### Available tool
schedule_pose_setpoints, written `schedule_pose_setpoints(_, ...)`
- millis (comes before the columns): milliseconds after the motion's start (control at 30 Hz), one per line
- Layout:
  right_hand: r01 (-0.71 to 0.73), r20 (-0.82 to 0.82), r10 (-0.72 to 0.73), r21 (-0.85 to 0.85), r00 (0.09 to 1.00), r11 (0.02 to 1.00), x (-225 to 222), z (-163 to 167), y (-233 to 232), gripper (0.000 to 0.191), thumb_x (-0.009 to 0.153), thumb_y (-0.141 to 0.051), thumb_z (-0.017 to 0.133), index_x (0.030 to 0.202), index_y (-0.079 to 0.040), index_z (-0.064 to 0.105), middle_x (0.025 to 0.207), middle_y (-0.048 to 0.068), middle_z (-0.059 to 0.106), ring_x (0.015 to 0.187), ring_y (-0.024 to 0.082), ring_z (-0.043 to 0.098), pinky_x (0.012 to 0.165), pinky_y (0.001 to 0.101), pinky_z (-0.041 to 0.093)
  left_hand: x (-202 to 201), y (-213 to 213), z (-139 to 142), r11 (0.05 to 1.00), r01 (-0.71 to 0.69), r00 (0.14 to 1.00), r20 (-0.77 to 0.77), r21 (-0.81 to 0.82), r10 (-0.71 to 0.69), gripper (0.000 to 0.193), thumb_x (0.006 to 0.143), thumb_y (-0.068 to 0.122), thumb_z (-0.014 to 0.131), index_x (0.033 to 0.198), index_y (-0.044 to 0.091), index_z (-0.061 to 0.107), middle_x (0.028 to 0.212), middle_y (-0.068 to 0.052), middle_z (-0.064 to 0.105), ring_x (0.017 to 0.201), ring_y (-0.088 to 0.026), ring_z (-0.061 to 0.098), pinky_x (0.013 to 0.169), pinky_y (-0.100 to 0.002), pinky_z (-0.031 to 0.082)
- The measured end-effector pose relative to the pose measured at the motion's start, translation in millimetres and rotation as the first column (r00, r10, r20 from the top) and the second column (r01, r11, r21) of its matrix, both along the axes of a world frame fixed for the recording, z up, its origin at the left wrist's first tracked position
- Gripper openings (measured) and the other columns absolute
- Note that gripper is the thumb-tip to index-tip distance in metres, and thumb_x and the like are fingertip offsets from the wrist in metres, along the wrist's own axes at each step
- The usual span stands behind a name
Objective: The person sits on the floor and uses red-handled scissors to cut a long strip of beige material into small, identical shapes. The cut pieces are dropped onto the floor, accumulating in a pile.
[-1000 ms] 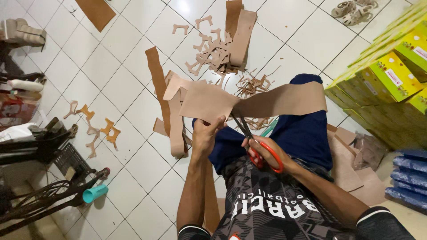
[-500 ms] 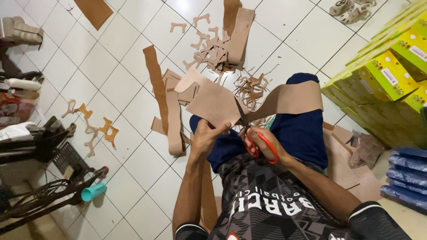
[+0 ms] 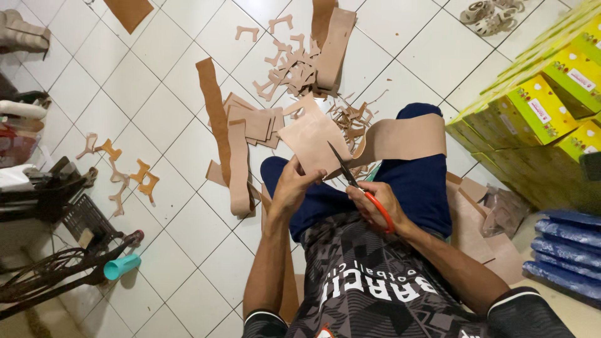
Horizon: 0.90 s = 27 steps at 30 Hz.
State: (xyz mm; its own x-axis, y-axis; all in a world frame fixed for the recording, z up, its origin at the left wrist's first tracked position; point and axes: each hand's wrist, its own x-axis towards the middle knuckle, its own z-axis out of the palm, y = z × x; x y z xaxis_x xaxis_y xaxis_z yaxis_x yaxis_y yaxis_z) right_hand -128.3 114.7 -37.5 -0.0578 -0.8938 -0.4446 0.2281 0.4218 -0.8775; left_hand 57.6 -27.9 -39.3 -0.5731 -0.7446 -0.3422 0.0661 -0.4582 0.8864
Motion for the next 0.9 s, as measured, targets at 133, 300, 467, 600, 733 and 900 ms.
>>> schedule_pose_setpoints(133,0.096,-0.011,-0.096,0.035,0.995,0.995,3.8,-3.4,1.0,0.04,0.098,-0.038,0.064,0.078,-0.003,0.06,0.051,-0.003,0.046,0.039,0.006,0.04,0.034,0.0247,0.031,-25.2,4.3,-19.6,0.962,-0.18,0.973,-0.104,0.208,0.204,0.045,0.087,0.001,0.069,0.128,-0.002,0.052,0.096,-0.012,0.069,0.083,-0.016,0.066,0.076,-0.029,0.057)
schedule_pose_setpoints(300,0.133,-0.031,-0.131,0.072,0.991,0.989,2.4,-6.2,6.4,0.039,0.096,-0.038,0.064,0.077,-0.004,0.059,0.052,-0.003,0.047,0.038,0.007,0.041,0.034,0.0246,0.032,-48.9,4.2,-19.2,0.929,-0.293,0.933,-0.146,0.228,0.33,0.049,0.092,0.003,0.069,0.134,-0.005,0.046,0.108,-0.015,0.067,0.093,-0.019,0.069,0.083,-0.035,0.065)
schedule_pose_setpoints(467,0.152,0.043,-0.155,0.067,0.987,0.986,-4.3,-1.2,5.7,0.034,0.094,-0.039,0.066,0.088,-0.006,0.066,0.055,-0.003,0.046,0.041,0.006,0.04,0.037,0.0237,0.033,-58.5,-1.0,9.6,0.967,-0.203,0.978,0.009,-0.154,0.207,0.054,0.096,0.006,0.067,0.147,-0.006,0.051,0.115,-0.012,0.069,0.091,-0.016,0.07,0.075,-0.029,0.063)
schedule_pose_setpoints(600,0.028,-0.469,-0.159,-0.275,0.869,0.961,-15.8,11.0,3.6,0.039,0.095,-0.039,0.07,0.1,0.0,0.073,0.062,0.0,0.062,0.057,0.003,0.051,0.049,0.0224,0.043,-60.7,-4.6,40.1,0.959,-0.086,0.985,0.12,-0.271,0.123,0.056,0.098,0.008,0.065,0.152,-0.001,0.055,0.109,-0.017,0.068,0.087,-0.017,0.067,0.075,-0.028,0.063)
schedule_pose_setpoints(733,0.004,-0.567,-0.125,-0.21,0.814,0.978,-20.5,23.2,6.9,0.044,0.087,-0.042,0.073,0.096,0.0,0.075,0.056,0.006,0.057,0.051,0.007,0.046,0.048,0.0278,0.038,-57.3,2.5,62.3,0.957,-0.192,0.98,-0.099,-0.215,0.175,0.047,0.097,0.012,0.067,0.14,0.002,0.051,0.118,-0.012,0.07,0.101,-0.017,0.074,0.08,-0.029,0.067)
schedule_pose_setpoints(900,-0.002,-0.416,-0.015,-0.042,0.909,0.999,-15.1,17.7,-0.7,0.049,0.095,-0.048,0.064,0.108,-0.002,0.077,0.062,-0.001,0.06,0.054,0.006,0.049,0.049,0.0251,0.038,-54.4,-7.9,64.1,0.942,-0.119,0.977,0.129,-0.314,0.167,0.047,0.095,0.011,0.068,0.14,0.001,0.059,0.11,-0.012,0.074,0.089,-0.019,0.076,0.075,-0.029,0.068)
